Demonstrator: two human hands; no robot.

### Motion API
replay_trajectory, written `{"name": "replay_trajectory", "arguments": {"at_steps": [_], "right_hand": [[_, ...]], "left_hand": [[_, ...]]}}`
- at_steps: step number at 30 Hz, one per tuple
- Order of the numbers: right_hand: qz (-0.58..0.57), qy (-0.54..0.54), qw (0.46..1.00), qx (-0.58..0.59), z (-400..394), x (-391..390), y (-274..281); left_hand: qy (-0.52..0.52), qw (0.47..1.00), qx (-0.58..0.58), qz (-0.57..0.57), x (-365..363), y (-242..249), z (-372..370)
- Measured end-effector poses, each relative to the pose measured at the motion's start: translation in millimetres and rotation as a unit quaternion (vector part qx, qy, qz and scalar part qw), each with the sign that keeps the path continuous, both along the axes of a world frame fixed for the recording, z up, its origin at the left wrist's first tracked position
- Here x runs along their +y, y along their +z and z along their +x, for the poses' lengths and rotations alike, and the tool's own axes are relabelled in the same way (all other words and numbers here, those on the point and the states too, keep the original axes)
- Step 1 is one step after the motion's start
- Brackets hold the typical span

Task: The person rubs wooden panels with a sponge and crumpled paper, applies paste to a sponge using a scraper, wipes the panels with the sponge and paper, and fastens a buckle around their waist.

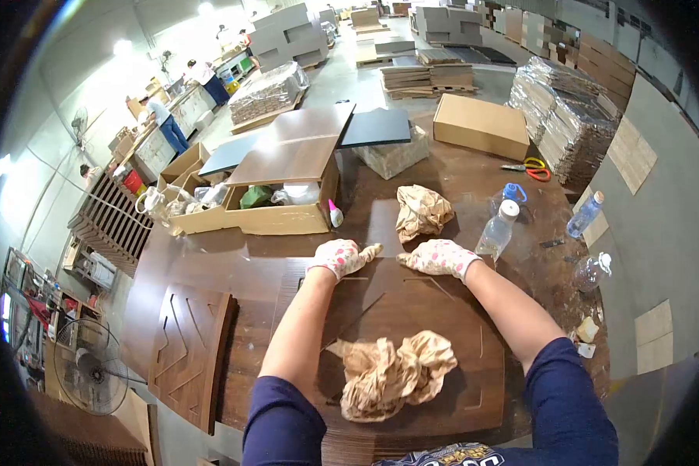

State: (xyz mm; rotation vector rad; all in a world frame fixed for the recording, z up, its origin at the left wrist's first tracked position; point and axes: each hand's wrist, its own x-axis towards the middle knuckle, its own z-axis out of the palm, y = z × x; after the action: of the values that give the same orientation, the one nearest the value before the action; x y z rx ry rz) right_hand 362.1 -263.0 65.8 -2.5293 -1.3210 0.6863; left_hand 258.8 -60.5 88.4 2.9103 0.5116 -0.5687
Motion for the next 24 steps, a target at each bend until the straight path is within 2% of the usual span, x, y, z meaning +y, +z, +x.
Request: {"name": "replay_trajectory", "arguments": {"at_steps": [2,4,8,11,14,15,16,17,18,19,22,24], "right_hand": [[-0.028,0.092,0.995,-0.002,-2.6,-9.4,-5.0],[-0.024,0.038,0.998,0.053,-10.6,-11.9,-0.1],[-0.004,0.069,0.997,0.046,-4.0,-4.5,-32.9],[-0.012,0.082,0.993,0.082,-23.8,-16.8,-25.2],[0.034,0.149,0.987,0.056,-32.6,-29.2,-41.7],[0.024,0.103,0.992,0.063,-39.5,-28.2,-40.4],[0.037,0.129,0.991,0.02,-39.8,-28.6,-50.2],[-0.026,0.147,0.987,0.052,-35.7,-30.3,-58.0],[-0.087,0.164,0.979,0.081,-45.1,-30.5,-38.6],[-0.114,0.125,0.977,0.133,-56.4,-30.6,-19.8],[-0.043,0.111,0.992,0.05,-57.6,-36.3,-7.9],[0.001,0.105,0.994,0.01,-68.5,-42.5,-18.9]], "left_hand": [[-0.031,0.999,0.026,-0.017,-5.2,-0.6,-5.1],[-0.021,0.998,0.049,-0.037,-10.7,2.1,-11.5],[0.019,0.995,0.06,-0.079,-11.4,-3.5,-22.8],[0.027,0.99,0.107,-0.091,-25.7,2.8,-40.6],[-0.054,0.989,0.109,-0.079,-14.5,-29.2,-55.6],[-0.013,0.993,0.073,-0.09,-25.2,-17.4,-67.3],[-0.005,0.992,0.084,-0.097,-23.7,-23.9,-70.0],[0.004,0.99,0.095,-0.105,-22.2,-30.4,-72.8],[0.039,0.987,0.098,-0.119,-33.6,-13.4,-80.5],[0.041,0.987,0.108,-0.115,-43.3,-1.4,-86.6],[-0.039,0.995,0.038,-0.081,-43.7,-16.1,-99.2],[-0.019,0.995,0.067,-0.071,-48.4,-13.4,-102.6]]}}
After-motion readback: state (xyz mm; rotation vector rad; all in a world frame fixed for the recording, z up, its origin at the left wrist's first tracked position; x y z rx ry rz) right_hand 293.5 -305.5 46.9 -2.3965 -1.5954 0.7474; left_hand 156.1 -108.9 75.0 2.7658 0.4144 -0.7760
